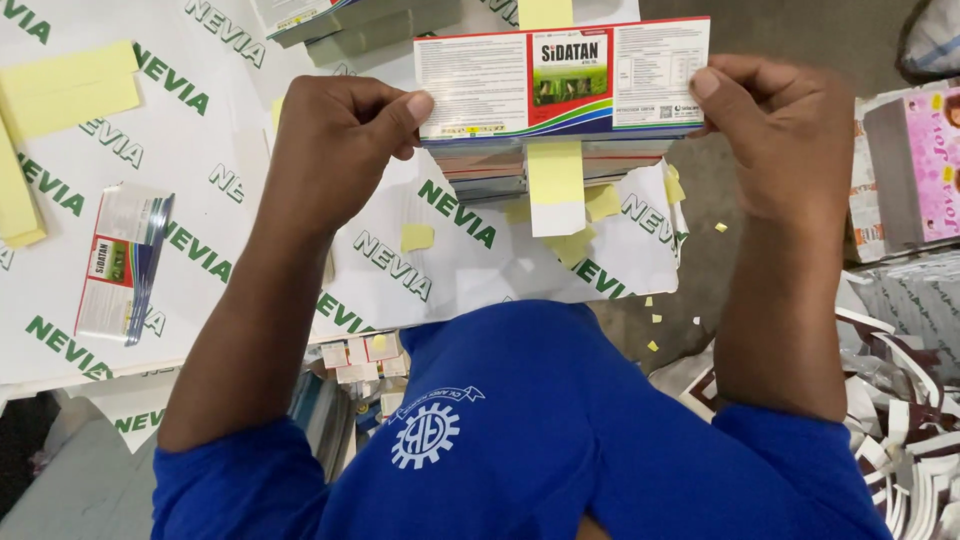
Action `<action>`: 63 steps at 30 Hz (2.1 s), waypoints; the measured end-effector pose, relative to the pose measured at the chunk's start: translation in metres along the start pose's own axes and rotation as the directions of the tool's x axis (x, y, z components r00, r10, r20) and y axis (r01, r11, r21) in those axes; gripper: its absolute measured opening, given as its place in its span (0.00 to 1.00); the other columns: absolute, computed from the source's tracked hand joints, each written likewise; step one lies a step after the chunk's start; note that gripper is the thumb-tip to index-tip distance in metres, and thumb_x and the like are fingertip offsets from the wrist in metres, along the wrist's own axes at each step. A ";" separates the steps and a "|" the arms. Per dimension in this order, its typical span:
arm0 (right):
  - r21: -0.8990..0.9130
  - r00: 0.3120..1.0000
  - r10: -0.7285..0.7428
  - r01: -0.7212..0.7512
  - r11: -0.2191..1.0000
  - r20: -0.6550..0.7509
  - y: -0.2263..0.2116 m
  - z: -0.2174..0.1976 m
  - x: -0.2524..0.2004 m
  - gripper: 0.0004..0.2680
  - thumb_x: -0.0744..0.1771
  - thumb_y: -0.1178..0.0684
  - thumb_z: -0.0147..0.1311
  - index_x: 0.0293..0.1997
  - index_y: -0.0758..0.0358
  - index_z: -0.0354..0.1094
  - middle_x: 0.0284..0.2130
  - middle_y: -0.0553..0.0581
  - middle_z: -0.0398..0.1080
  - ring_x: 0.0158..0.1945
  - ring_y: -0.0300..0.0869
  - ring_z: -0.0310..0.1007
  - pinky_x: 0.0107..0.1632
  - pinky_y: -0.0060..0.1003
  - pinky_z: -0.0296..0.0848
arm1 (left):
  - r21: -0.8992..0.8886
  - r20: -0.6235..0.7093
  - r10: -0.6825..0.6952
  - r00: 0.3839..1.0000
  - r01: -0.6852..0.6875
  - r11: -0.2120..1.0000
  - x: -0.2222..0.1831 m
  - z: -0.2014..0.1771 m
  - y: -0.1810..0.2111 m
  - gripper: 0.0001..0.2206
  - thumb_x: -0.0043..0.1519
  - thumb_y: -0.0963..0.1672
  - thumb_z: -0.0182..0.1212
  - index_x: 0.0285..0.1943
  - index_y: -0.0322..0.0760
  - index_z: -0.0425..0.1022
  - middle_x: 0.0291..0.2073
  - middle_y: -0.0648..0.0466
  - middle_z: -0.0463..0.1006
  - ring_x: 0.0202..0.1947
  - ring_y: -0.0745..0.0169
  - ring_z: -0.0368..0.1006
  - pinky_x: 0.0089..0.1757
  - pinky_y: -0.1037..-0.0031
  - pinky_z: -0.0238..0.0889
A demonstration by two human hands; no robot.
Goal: The recorder bundles stacks of printed cards using paper strips.
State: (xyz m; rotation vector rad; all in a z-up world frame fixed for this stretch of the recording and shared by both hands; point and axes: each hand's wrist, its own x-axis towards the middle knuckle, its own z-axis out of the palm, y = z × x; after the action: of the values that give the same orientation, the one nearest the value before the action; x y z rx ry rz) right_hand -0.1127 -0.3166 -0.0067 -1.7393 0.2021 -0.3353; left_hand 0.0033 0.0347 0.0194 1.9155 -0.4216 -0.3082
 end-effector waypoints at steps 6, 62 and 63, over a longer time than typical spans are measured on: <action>-0.056 1.000 -0.017 0.017 0.998 -0.011 -0.025 0.017 -0.001 0.06 0.71 0.60 0.59 0.51 0.73 0.75 0.37 0.54 0.77 0.37 0.32 0.76 0.43 0.28 0.76 | 0.077 0.008 -0.025 1.000 0.024 0.997 0.003 -0.001 0.005 0.13 0.67 0.47 0.66 0.39 0.29 0.84 0.22 0.55 0.78 0.21 0.74 0.68 0.26 0.78 0.59; -0.638 0.929 0.112 0.151 0.755 0.352 -0.026 0.077 0.145 0.11 0.71 0.44 0.60 0.43 0.63 0.75 0.31 0.53 0.76 0.31 0.38 0.74 0.35 0.38 0.70 | 0.595 0.137 0.676 0.724 -0.606 0.528 -0.014 0.055 0.023 0.10 0.66 0.41 0.65 0.55 0.34 0.80 0.53 0.53 0.78 0.55 0.56 0.72 0.61 0.53 0.54; -0.640 0.927 0.116 0.152 0.753 0.356 -0.044 0.076 0.131 0.11 0.71 0.44 0.60 0.43 0.63 0.75 0.31 0.53 0.76 0.31 0.38 0.74 0.35 0.38 0.70 | 0.593 0.132 0.675 0.726 -0.603 0.533 -0.013 0.055 0.022 0.10 0.66 0.41 0.65 0.55 0.34 0.80 0.53 0.53 0.78 0.55 0.56 0.72 0.61 0.53 0.54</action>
State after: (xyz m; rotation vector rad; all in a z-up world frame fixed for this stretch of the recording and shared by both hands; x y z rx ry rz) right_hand 0.0339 -0.2789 0.0377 -2.4786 0.0134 0.0921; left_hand -0.0340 -0.0128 0.0197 2.2015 -1.2362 0.5044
